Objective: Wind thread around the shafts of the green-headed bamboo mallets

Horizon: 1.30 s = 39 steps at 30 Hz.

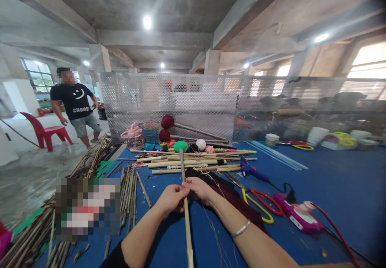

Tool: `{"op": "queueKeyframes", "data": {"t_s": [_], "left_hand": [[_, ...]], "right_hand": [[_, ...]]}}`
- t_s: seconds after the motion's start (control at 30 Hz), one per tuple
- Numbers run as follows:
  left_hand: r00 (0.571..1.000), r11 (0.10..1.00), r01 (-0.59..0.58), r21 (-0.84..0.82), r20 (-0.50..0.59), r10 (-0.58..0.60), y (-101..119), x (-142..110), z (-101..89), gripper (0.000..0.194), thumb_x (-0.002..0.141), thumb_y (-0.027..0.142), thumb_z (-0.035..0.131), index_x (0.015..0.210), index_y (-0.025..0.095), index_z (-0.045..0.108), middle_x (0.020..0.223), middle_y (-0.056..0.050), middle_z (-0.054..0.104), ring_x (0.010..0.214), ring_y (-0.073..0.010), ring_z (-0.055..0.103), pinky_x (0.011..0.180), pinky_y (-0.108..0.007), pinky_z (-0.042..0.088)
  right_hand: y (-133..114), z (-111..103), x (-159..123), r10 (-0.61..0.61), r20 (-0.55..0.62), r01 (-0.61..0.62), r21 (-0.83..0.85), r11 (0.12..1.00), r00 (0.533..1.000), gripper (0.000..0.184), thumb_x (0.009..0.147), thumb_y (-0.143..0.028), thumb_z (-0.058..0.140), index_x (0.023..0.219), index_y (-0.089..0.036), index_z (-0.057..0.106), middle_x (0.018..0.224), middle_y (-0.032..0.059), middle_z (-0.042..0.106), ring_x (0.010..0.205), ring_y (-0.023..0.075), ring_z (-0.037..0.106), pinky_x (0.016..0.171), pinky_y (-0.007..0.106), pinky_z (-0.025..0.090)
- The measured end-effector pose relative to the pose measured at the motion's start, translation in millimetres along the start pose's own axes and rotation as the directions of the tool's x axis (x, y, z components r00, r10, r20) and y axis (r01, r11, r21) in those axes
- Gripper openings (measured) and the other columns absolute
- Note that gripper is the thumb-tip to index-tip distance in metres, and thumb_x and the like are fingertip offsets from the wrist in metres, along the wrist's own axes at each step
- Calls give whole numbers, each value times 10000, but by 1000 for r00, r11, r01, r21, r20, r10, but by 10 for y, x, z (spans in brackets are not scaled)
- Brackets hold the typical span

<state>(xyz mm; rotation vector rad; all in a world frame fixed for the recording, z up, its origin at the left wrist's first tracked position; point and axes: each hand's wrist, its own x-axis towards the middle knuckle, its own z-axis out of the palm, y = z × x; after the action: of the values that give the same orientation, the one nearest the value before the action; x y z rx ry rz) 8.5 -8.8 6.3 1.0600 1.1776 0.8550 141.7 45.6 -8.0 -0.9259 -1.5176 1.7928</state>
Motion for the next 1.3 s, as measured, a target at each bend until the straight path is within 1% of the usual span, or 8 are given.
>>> {"op": "queueKeyframes", "data": {"t_s": [0.13,0.43,0.53,0.7,0.9,1.03,1.17,1.3], "left_hand": [[989,993,-90,81,-112,98,-53,62,-13,434,533,529,658,601,154,451,438,52,456,375,-60,422,408,-197,371],[997,980,21,-197,72,-7,30,-4,-14,421,580,497,649,722,120,527,664,-37,585,511,-71,531,444,-164,355],[998,993,49,-103,43,-45,35,-16,-36,454,577,547,624,720,133,506,632,-28,580,482,-79,524,440,-180,368],[991,995,-65,77,-112,73,-1,43,-78,462,516,551,661,623,154,450,430,64,441,358,-47,393,398,-188,346],[1000,988,-24,-154,-4,23,28,36,-46,425,555,495,670,701,129,513,622,-13,582,497,-74,534,473,-180,397],[998,977,56,-204,53,-46,79,-18,-36,401,585,466,663,735,116,537,715,-56,609,554,-80,563,473,-160,395],[998,998,20,-67,-56,-24,61,-6,-55,411,550,472,682,697,132,503,540,19,532,436,-62,491,429,-177,392],[994,997,-49,-66,-97,43,48,20,-60,391,541,445,699,661,132,496,509,28,520,425,-62,486,417,-172,382]], "right_hand": [[34,21,32,-2,-48,1,-8,1000,999,360,611,-430,662,637,-127,470,418,-81,404,308,7,241,330,186,108],[-77,-24,-43,50,83,-61,140,988,995,317,652,-413,631,739,-143,490,413,-110,338,306,4,138,319,179,41],[-56,7,-29,36,36,-38,61,997,999,325,652,-433,622,668,-152,460,372,-110,335,271,9,167,300,187,60],[-20,34,18,37,-27,-37,4,999,999,348,627,-443,640,650,-154,448,367,-113,325,263,11,186,296,183,77],[-71,-38,-21,85,126,-103,145,984,988,332,667,-434,624,758,-144,489,405,-108,333,311,4,135,328,174,40],[-55,-16,-20,55,79,-65,123,990,995,338,664,-446,619,726,-144,480,399,-93,390,292,6,177,318,175,60],[-39,45,14,40,-22,-39,62,997,999,340,638,-441,635,649,-151,457,354,-104,350,264,15,197,293,180,84],[-55,15,15,57,29,-60,124,990,998,307,651,-405,637,691,-146,477,373,-117,305,289,6,148,305,172,61]]}}
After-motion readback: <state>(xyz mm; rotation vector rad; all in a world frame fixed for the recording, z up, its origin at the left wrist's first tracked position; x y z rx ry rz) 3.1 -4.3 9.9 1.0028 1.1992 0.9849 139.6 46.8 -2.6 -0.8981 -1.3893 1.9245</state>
